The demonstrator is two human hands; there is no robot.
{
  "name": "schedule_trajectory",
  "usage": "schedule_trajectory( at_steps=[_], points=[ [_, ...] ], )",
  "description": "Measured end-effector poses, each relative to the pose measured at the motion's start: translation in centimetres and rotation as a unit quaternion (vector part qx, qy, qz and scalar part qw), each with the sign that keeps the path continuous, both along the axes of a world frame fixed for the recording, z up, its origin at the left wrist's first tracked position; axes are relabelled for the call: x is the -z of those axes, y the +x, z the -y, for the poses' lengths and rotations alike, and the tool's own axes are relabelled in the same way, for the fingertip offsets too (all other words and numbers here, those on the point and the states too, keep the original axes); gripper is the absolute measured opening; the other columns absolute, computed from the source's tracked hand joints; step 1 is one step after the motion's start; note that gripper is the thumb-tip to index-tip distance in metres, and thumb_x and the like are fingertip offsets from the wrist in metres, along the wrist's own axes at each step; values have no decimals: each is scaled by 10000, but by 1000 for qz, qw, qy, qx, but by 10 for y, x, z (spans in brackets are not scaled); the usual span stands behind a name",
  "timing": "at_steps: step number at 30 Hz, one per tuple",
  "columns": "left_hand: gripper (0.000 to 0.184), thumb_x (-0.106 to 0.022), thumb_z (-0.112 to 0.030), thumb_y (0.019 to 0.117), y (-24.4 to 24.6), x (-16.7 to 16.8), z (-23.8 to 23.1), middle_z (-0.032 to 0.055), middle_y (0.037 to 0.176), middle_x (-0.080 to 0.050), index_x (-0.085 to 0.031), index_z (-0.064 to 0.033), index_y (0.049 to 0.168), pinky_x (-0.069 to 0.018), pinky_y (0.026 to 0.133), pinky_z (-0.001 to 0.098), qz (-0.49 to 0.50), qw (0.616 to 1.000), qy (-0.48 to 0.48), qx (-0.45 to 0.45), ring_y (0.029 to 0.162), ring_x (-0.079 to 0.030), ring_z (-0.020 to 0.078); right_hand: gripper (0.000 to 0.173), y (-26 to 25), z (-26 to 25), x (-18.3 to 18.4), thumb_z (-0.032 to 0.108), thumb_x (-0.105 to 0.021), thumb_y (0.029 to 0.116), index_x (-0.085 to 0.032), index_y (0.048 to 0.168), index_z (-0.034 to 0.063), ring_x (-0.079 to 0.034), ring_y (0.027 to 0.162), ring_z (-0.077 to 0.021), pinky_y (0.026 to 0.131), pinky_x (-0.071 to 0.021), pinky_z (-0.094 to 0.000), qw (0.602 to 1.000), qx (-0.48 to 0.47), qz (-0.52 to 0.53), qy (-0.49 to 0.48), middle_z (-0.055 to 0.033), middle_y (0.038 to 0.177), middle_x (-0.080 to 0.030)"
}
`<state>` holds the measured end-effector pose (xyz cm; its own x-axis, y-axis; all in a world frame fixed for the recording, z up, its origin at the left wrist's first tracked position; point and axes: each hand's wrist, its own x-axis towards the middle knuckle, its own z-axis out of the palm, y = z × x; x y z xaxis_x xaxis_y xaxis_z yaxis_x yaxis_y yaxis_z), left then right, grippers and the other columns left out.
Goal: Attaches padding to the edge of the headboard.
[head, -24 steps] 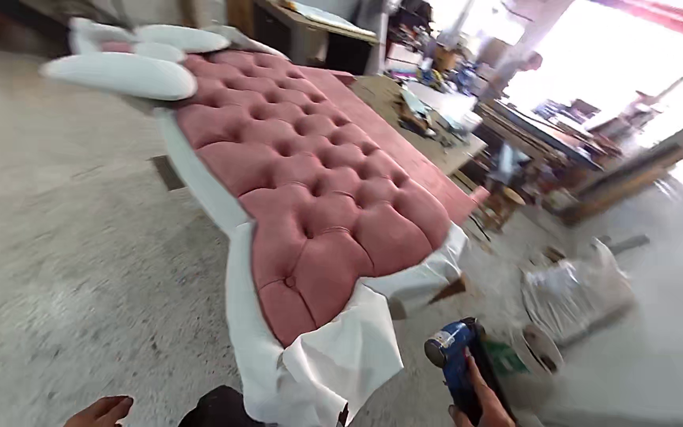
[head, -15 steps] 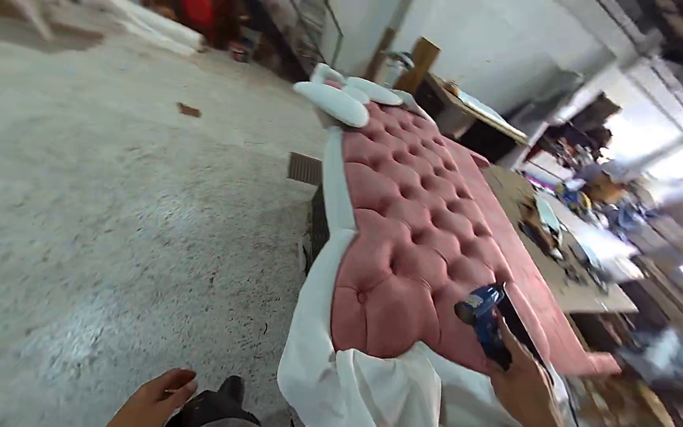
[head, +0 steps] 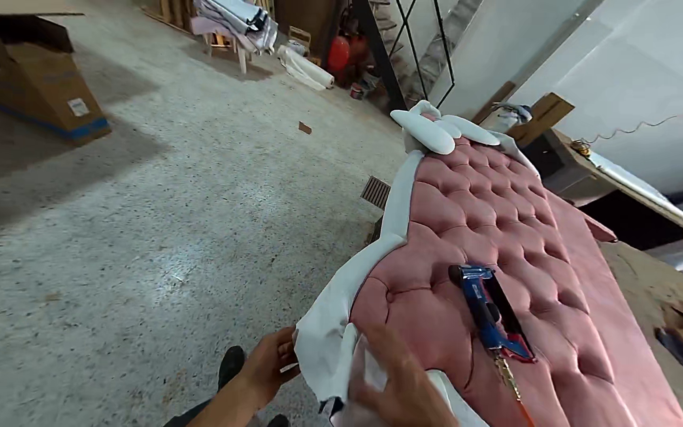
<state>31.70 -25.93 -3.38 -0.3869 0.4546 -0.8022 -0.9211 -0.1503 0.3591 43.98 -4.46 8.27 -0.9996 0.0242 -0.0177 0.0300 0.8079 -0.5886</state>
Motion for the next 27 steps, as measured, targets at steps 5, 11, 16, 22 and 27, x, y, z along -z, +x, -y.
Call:
schedule_trajectory(
  at_steps=[5, 11, 16, 22, 27],
  points=[
    [611, -354, -513, 1081, -7, -49, -7, 180, 1140, -709, -540, -6, 1367, -577, 895, 496, -11, 999, 29, 29, 1025, -708, 293, 607, 15, 28, 36, 210, -774, 782, -652, 1360, 70, -646, 1161, -327, 961, -553, -493, 988, 104, -65, 89, -143, 1246, -684],
    [479, -381, -395, 1110, -35, -78, -43, 183, 1047, -706, -583, 10, 1267, -597, 809, 492, -81, 996, -15, -20, 927, -710, 281, 215, 8, 18, 72, 187, -594, 923, -805, 959, 187, -668, 979, -169, 834, -565, -347, 959, 138, -226, 98, 2, 961, -720],
    [459, -401, -366, 1115, -49, -42, -14, 198, 1112, -699, -566, 11, 1319, -596, 846, 508, -126, 990, -63, 6, 987, -711, 297, 214, 13, 19, 81, 296, -583, 1001, -783, 970, 226, -638, 1040, -110, 902, -539, -305, 958, 109, -238, 121, 34, 1007, -706],
    [437, -463, -382, 1096, -38, 43, -10, 167, 954, -668, -654, 5, 1162, -559, 768, 462, -216, 946, -170, 174, 839, -661, 254, 147, 5, 26, 84, 300, -639, 962, -780, 969, 259, -636, 1093, -131, 914, -554, -321, 976, 91, -151, 123, 19, 1099, -699],
    [349, -455, -300, 1103, -39, 40, -19, 113, 984, -732, -631, -36, 1250, -616, 785, 396, -206, 966, -97, 123, 861, -729, 193, 112, -23, 7, 60, 277, -667, 872, -730, 884, 185, -661, 1113, -173, 892, -576, -352, 995, -17, -65, 78, -24, 1185, -714]
  ],
)
